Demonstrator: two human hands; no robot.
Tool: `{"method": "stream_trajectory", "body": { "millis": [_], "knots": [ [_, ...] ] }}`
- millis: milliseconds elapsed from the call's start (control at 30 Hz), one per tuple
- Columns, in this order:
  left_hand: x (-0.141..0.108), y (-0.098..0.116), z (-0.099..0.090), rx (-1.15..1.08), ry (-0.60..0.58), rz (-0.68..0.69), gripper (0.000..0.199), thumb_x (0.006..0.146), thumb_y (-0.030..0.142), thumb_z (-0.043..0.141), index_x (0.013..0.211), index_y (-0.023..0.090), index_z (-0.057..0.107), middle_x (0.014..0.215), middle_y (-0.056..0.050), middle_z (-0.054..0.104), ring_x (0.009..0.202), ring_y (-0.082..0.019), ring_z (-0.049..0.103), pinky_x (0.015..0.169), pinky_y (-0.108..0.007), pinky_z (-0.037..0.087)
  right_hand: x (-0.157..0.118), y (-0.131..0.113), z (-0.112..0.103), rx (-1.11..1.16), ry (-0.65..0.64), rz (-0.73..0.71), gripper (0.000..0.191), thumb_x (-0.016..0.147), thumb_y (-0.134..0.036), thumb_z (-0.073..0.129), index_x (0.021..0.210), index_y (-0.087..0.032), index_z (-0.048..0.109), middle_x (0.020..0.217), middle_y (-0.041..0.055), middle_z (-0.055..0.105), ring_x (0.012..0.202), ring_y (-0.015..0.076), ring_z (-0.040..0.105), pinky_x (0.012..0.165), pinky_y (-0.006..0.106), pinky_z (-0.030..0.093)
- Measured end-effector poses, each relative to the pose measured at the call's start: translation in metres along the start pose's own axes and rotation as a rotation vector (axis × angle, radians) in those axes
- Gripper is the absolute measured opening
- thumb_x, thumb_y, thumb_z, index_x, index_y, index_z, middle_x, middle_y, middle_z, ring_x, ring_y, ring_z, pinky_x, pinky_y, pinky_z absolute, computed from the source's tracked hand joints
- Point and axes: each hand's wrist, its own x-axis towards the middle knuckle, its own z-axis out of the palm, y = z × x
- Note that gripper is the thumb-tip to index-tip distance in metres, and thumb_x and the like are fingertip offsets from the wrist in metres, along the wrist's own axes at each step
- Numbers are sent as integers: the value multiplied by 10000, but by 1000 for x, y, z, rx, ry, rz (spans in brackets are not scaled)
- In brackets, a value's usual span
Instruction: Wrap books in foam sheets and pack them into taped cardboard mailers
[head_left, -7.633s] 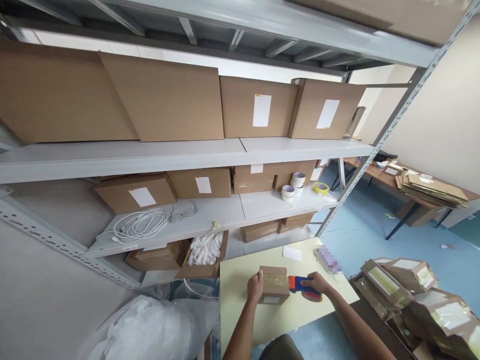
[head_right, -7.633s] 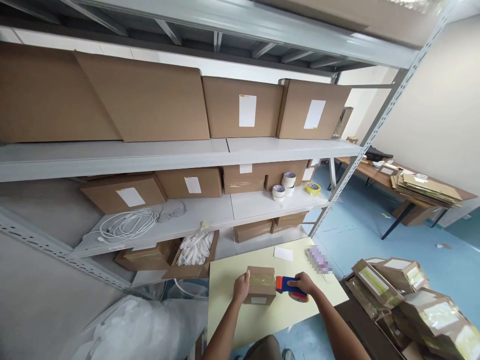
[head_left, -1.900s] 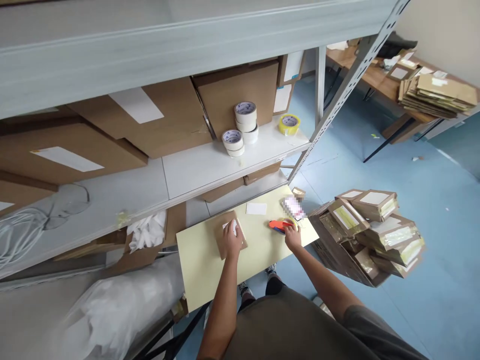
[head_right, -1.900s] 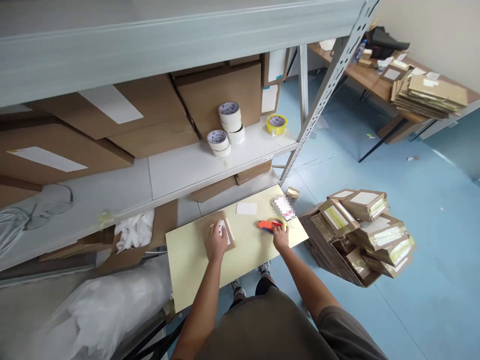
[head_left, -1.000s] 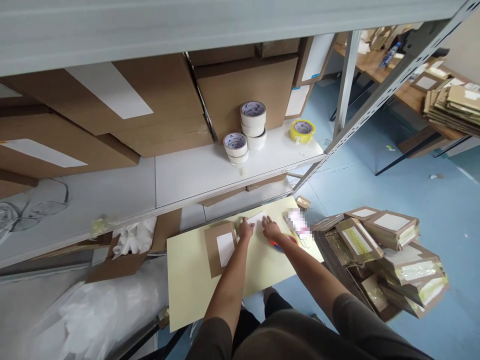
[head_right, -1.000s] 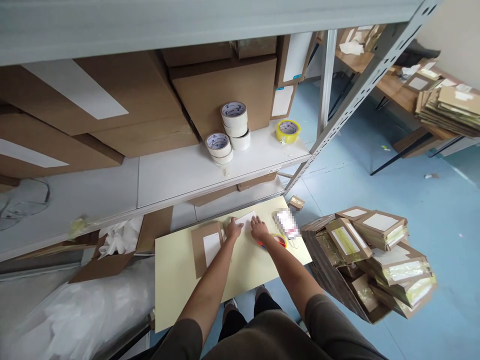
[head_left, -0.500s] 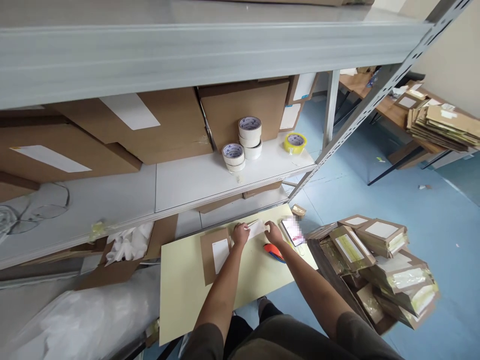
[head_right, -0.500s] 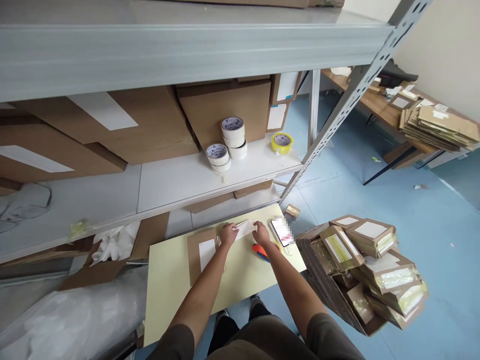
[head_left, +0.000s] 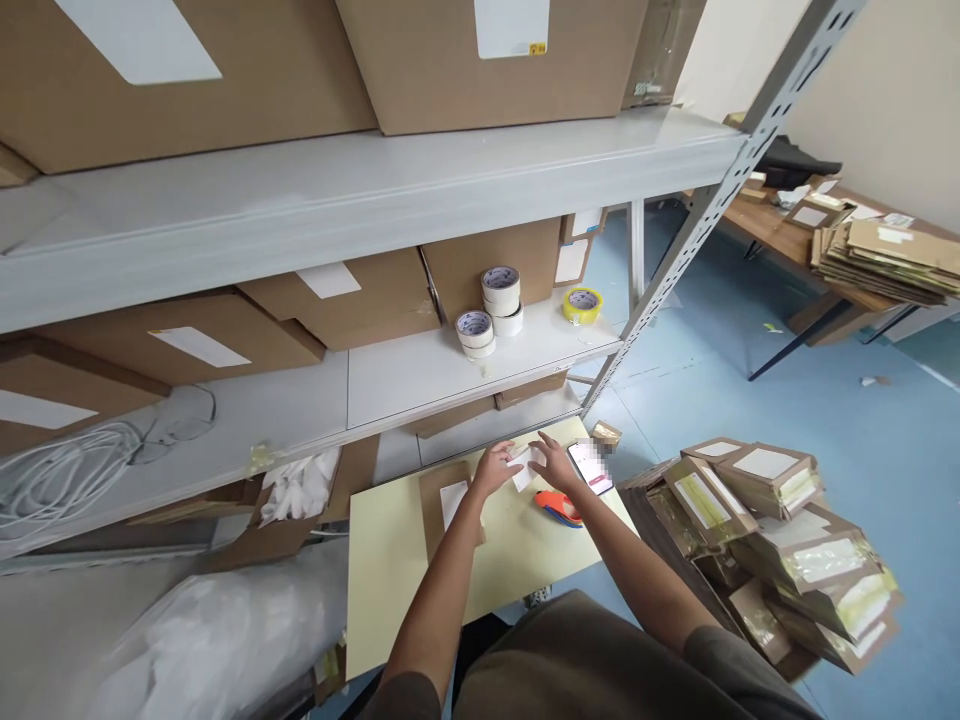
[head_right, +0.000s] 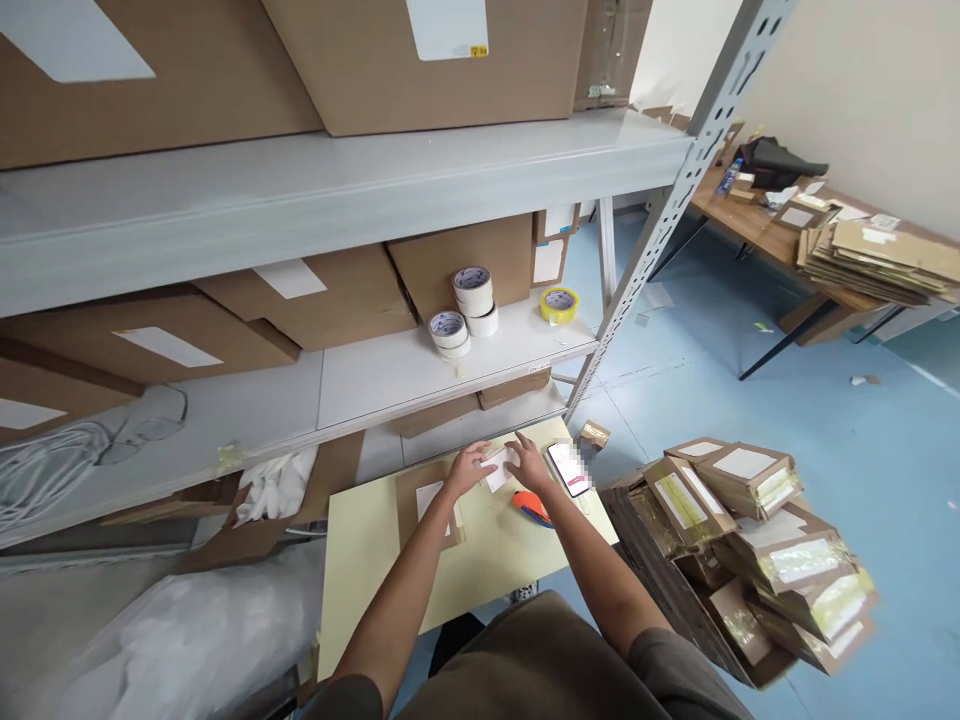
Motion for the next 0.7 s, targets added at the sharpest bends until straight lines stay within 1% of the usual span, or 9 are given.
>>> {"method": "stream_trajectory", "body": {
  "millis": [67, 133, 200, 267, 367, 500, 600, 667, 700],
  "knots": [
    [-1, 10, -5, -49, -1, 0, 368, 743, 458, 870, 580, 210, 652, 1377, -138, 717, 1283, -299, 621, 1143, -447, 425, -2, -3, -11, 58, 3, -19, 290, 894, -272, 699, 1179, -228, 729, 1529, 157, 593, 1391, 329, 560, 1144, 499, 457],
    [0, 18, -10, -76, -4, -4, 408, 744, 504, 862, 559, 220, 634, 1302, -141, 754, 1287, -308, 612, 1149, -460, 418, -4, -8, -21, 131, -8, 6, 178, 913, -316, 678, 1060, -226, 726, 1305, 133, 723, 1221, 300, 661, 1049, 446, 515],
    [2, 26, -13, -79, -9, -8, 403, 721, 537, 873, 576, 230, 656, 1209, -132, 784, 1311, -315, 588, 1163, -465, 411, -6, -15, -32, 176, -2, 52, 163, 926, -372, 666, 995, -232, 711, 1086, 89, 764, 1018, 265, 705, 926, 391, 550],
    [3, 33, -16, -65, -17, -10, 399, 666, 555, 908, 602, 230, 686, 1181, -132, 782, 1327, -326, 570, 1176, -469, 408, -8, -23, -45, 171, 42, 63, 188, 928, -417, 666, 951, -235, 704, 1006, 70, 753, 935, 248, 694, 873, 363, 545],
    [4, 44, -22, -24, -45, 14, 413, 636, 552, 929, 615, 216, 691, 1291, -158, 733, 1340, -346, 558, 1197, -490, 389, -9, -37, -70, 140, 74, 24, 245, 924, -473, 686, 926, -231, 718, 1044, 90, 749, 963, 256, 688, 901, 371, 534],
    [4, 52, -36, -44, -60, 7, 414, 717, 565, 862, 628, 203, 682, 1461, -175, 643, 1324, -347, 597, 1185, -482, 395, -9, -49, -107, 165, -97, -79, 310, 838, -515, 801, 929, -222, 756, 1220, 135, 743, 1130, 299, 683, 1026, 420, 514],
    [2, 54, -47, -83, -87, -33, 436, 717, 597, 833, 618, 204, 673, 1360, -157, 711, 1234, -319, 662, 1130, -440, 451, -10, -53, -129, 200, -138, -92, 313, 798, -506, 835, 920, -226, 769, 1319, 138, 719, 1245, 323, 645, 1102, 447, 477],
    [0, 59, -53, -38, -113, -44, 408, 684, 582, 854, 632, 210, 695, 1234, -130, 767, 1218, -312, 668, 1117, -427, 467, -10, -55, -138, 235, -153, -71, 322, 817, -517, 805, 952, -226, 779, 1263, 122, 744, 1192, 313, 666, 1053, 427, 503],
    [0, 63, -54, 7, -118, -44, 371, 656, 553, 878, 666, 214, 726, 1195, -120, 781, 1228, -316, 661, 1116, -425, 469, -10, -57, -141, 249, -182, -57, 336, 821, -532, 792, 953, -222, 781, 1182, 110, 767, 1116, 301, 687, 989, 406, 527]
  ]
}}
